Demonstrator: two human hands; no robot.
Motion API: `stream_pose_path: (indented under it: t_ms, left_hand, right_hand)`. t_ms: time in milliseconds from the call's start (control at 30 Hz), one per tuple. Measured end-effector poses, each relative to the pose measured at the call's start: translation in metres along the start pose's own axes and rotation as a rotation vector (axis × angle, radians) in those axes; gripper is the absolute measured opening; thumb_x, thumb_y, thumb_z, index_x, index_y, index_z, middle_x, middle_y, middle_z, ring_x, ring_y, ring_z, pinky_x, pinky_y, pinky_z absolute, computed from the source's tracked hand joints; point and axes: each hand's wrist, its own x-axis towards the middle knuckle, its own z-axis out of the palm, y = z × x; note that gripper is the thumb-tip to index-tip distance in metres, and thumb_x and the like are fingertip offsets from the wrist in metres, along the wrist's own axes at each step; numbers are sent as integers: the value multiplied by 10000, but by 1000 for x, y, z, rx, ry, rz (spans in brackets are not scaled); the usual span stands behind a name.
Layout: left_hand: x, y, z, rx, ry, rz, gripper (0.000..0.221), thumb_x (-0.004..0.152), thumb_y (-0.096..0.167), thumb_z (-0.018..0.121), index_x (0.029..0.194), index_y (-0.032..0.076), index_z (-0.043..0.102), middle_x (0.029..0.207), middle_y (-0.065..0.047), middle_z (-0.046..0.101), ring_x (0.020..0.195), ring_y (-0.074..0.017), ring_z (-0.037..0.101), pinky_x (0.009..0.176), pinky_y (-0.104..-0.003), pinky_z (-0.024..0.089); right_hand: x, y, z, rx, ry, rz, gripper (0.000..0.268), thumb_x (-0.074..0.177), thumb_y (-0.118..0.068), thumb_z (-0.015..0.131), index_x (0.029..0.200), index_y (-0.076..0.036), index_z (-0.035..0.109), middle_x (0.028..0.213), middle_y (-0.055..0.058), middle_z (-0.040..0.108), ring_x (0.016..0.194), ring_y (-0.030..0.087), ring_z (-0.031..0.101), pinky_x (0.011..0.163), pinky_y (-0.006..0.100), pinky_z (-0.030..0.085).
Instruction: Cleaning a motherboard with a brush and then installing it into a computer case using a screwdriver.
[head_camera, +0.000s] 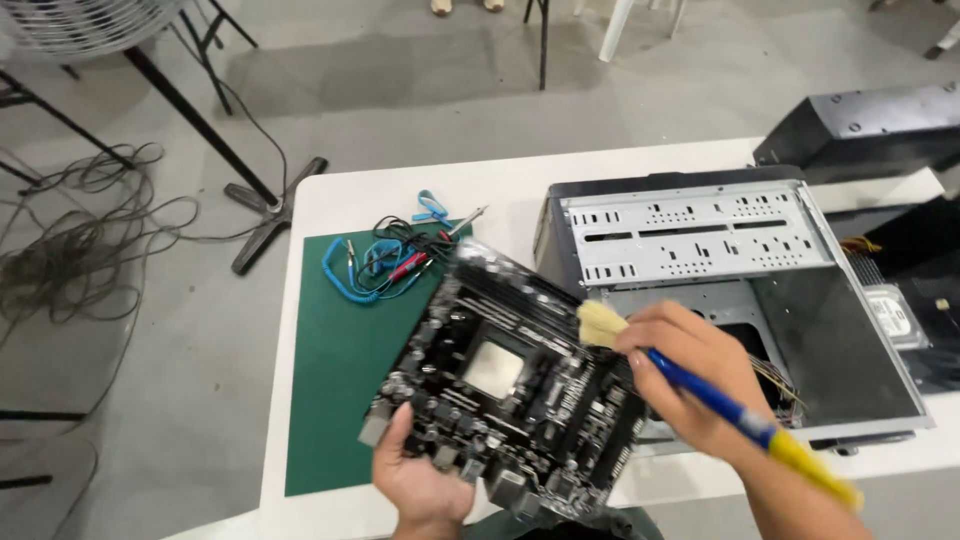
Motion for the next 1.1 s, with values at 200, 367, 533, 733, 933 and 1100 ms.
stream_pose_path:
  t_ms: [200,367,533,733,933,1100]
  left_hand:
    - [-3,22,24,75,40,102,445,771,328,588,1158,127,676,1167,-73,714,1049,-306,669,930,-498,537]
    - [8,24,34,98,-25,149,535,721,332,581,1217,156,681,1275,-57,721,1182,-293,671,1026,-510,526]
    - [40,22,17,276,71,138,746,660,454,632,1381,267,614,1415,19,692,1319,-241,652,1119,-531,498]
    - [53,-21,16,177,-16,27,751,707,392,746,1430,246,607,1472,14,699,1387,-242,631,1122,-568,478]
    - [37,-67,23,151,9,6,818,680,400,809,1437,232,552,1485,-18,663,1387,-277,625,1129,-597,457]
    - [19,-88,12,69,59,36,897,652,408,873,1444,218,495,1498,-50,627,1386,-312,618,1137,-626,436]
  right_hand:
    - [-57,14,-13,454,-308,294,203,910,-174,580,850,-93,756,768,28,691,639,154,653,604,283,489]
    - [-137,66,-71,341,-13,443,167,924,-132,606,974,-53,744,902,73,747,755,151,713,630,242,580]
    - [-303,145,-142,202,591,888,385,1117,-238,479,1180,117,613,1021,280,649,781,359,659,657,378,534]
    - [-389,217,-203,-53,800,1305,221,1088,-159,716,1227,-20,616,870,199,615,713,276,616,637,361,531]
    - [-408,325,-157,599,604,1675,240,908,-204,751,939,16,663,714,151,609,491,184,449,422,278,334]
    - [-411,377,-102,617,507,1738,444,933,-282,739,952,146,626,682,259,673,439,237,615,328,304,483]
